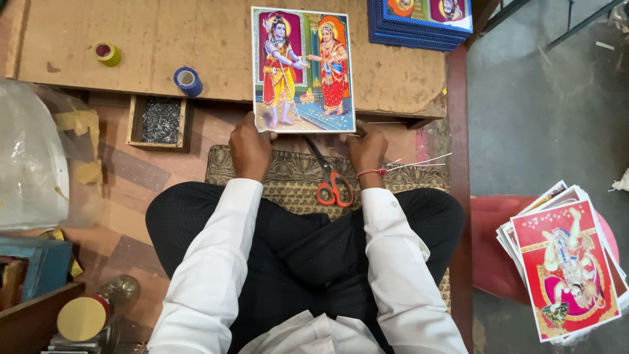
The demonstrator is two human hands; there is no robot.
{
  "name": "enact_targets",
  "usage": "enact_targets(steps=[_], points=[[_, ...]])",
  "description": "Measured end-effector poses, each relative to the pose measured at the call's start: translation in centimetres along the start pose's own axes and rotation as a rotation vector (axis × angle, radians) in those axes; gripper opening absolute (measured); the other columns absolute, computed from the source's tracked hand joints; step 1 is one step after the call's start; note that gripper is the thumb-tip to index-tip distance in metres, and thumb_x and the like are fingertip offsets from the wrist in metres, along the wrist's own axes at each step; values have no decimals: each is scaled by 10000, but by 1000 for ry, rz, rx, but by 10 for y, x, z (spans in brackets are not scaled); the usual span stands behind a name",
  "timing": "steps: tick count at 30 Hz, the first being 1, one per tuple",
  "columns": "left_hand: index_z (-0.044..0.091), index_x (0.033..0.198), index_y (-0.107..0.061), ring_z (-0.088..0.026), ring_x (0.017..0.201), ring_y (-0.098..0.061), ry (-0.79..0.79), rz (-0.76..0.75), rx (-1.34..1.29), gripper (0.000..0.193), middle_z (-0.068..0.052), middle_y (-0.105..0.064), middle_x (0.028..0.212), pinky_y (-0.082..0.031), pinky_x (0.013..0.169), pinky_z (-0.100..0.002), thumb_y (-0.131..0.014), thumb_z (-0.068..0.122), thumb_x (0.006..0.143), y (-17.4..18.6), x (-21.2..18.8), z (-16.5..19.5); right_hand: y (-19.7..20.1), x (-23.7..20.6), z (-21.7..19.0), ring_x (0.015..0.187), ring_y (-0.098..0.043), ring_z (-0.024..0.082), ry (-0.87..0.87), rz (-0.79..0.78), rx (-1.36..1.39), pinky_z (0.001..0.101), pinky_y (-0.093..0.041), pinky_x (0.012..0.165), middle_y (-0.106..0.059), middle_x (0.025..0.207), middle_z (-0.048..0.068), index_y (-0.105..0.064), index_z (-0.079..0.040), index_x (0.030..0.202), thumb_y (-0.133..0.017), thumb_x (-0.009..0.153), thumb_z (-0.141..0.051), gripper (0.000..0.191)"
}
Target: The person assembles a picture frame by cutting a clear plastic sheet and a blue decorative border to size using scissors. They then attach the border to the edges of a cardboard backing and place a printed image on top.
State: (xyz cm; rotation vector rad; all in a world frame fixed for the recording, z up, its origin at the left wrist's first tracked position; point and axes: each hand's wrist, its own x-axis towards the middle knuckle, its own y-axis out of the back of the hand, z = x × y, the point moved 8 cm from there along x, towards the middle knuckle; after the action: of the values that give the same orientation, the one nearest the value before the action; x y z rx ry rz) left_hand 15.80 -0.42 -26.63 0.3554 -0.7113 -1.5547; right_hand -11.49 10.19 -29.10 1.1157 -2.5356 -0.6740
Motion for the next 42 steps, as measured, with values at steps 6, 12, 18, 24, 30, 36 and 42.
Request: enact_targets(steps=[6, 12, 18, 24, 30, 36, 42], points=[[-96, 1121, -677, -466, 938, -682, -1, -3, -3, 423, -300, -697, 1016, -543, 808, -500, -837, -16, 737, 5, 2, 5, 4, 0, -10, 858, -781, 200, 17, 58, -81, 313, -592, 761, -790, 971, 157, -779, -31, 1099, -853, 731, -64, 377], [-62, 1046, -685, -460, 934, -682, -10, -9, 18, 321, -274, -709, 979, -540, 809, -508, -826, 16, 768, 7, 9, 5, 5, 4, -22, 807, -766, 181, 33, 76, -36, 301, -589, 733, -793, 954, 166, -780, -3, 1096, -858, 720, -32, 385], [-41, 1045, -666, -472, 936, -671, 18, 15, 1, 336, -272, -701, 998, -531, 806, -523, -830, 62, 770, 4, 14, -3, -4, 10, -36, 817, -731, 151, 48, 29, 111, 276, -596, 708, -784, 957, 136, -735, 55, 1130, -804, 770, 44, 367], [-103, 1172, -600, -495, 933, -656, -71, 323, -36, 588, -331, -668, 1044, -541, 816, -532, -812, 53, 647, 23, 6, -1, -17, 12, -23, 913, -724, 146, 27, -85, 506, 274, -605, 733, -740, 1100, 110, -618, 29, 1273, -656, 776, 94, 503], [37, 1073, -670, -410, 963, -693, -35, 390, -207, 226, -206, -720, 1079, -562, 832, -474, -733, 117, 871, 60, -32, 5, 17, -2, -4, 700, -658, 170, 146, -4, 167, 322, -534, 716, -713, 760, 93, -740, 19, 819, -745, 1012, -231, 316], [42, 1221, -714, -358, 998, -728, 122, 512, -92, 300, -189, -738, 1133, -582, 884, -415, -653, 97, 933, 158, -86, -88, 42, -43, -41, 924, -621, 323, 548, 41, 254, 396, -517, 740, -623, 1177, 264, -562, 164, 1309, -732, 824, 106, 517], [-49, 1356, -561, -399, 1314, -562, 444, 461, 73, 510, -282, -585, 1401, -458, 1115, -444, -705, 63, 880, 199, -66, -243, 30, -51, -37, 993, -696, 213, 60, -166, 533, 316, -595, 850, -674, 1273, 186, -587, 115, 1377, -782, 891, 5, 534]])
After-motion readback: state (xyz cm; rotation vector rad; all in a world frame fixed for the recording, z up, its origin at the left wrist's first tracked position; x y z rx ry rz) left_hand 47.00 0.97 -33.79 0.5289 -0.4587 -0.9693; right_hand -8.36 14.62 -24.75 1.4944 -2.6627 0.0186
